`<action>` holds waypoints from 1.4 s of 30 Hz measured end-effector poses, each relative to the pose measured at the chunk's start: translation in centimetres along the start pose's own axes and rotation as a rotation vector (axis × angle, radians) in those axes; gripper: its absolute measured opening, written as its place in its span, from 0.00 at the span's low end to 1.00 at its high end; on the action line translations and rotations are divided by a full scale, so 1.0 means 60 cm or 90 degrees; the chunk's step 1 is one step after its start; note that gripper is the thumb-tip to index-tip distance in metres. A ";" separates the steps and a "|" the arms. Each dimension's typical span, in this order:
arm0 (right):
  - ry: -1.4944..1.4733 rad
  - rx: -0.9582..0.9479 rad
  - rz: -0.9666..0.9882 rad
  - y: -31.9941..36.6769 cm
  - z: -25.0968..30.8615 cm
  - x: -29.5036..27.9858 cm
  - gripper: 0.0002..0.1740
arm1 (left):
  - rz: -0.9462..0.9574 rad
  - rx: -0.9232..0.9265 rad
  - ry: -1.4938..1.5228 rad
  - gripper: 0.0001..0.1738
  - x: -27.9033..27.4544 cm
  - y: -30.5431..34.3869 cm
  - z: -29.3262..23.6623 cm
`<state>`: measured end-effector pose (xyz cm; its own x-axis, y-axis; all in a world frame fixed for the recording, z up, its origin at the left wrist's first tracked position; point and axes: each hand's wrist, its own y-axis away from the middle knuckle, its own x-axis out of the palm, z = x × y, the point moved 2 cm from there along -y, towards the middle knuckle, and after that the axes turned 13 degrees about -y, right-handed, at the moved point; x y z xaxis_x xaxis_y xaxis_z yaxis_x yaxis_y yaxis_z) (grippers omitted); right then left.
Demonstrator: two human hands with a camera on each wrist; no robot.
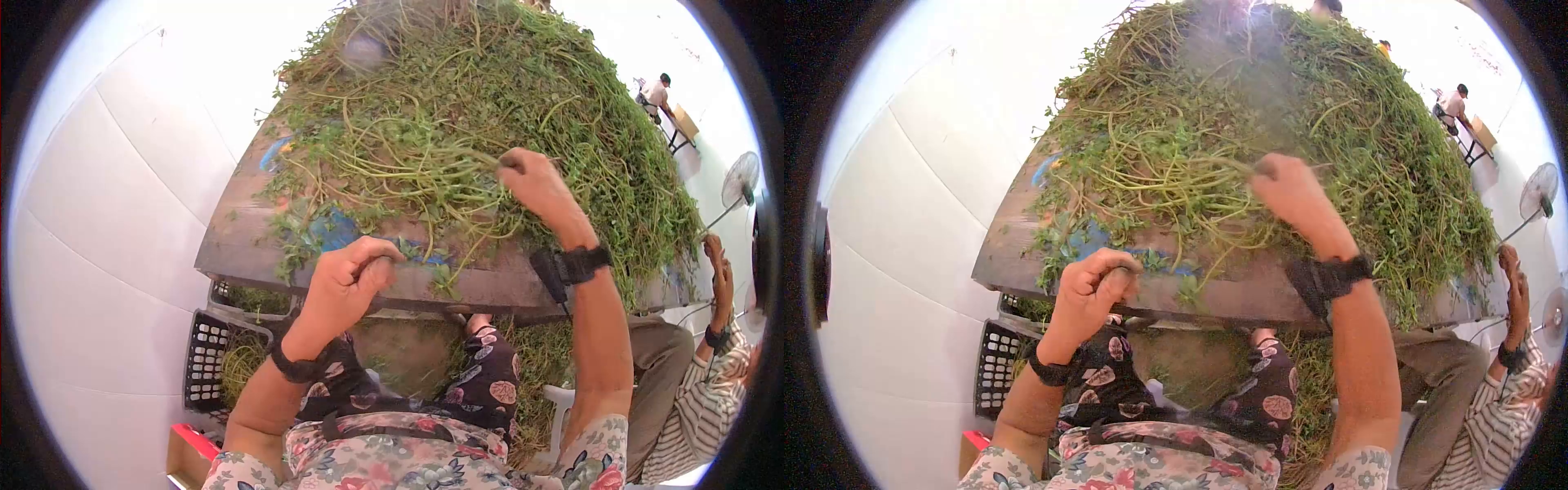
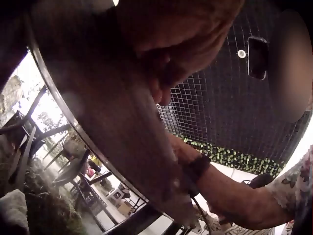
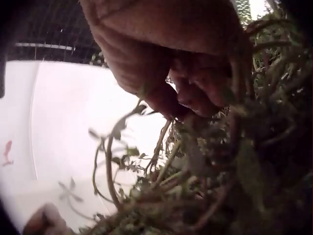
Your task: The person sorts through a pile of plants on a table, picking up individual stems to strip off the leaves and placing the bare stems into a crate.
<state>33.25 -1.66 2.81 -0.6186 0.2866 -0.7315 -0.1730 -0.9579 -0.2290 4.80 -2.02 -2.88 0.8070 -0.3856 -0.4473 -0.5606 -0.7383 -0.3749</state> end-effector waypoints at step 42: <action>-0.828 0.091 0.060 0.277 0.110 0.171 0.18 | 0.106 -0.232 0.188 0.11 0.064 0.092 -0.052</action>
<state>18.94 -14.71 -4.26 -0.9009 0.0719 0.4281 -0.1184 -0.9895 -0.0829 5.37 -9.30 -4.17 0.7594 -0.6163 -0.2086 -0.6279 -0.7782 0.0134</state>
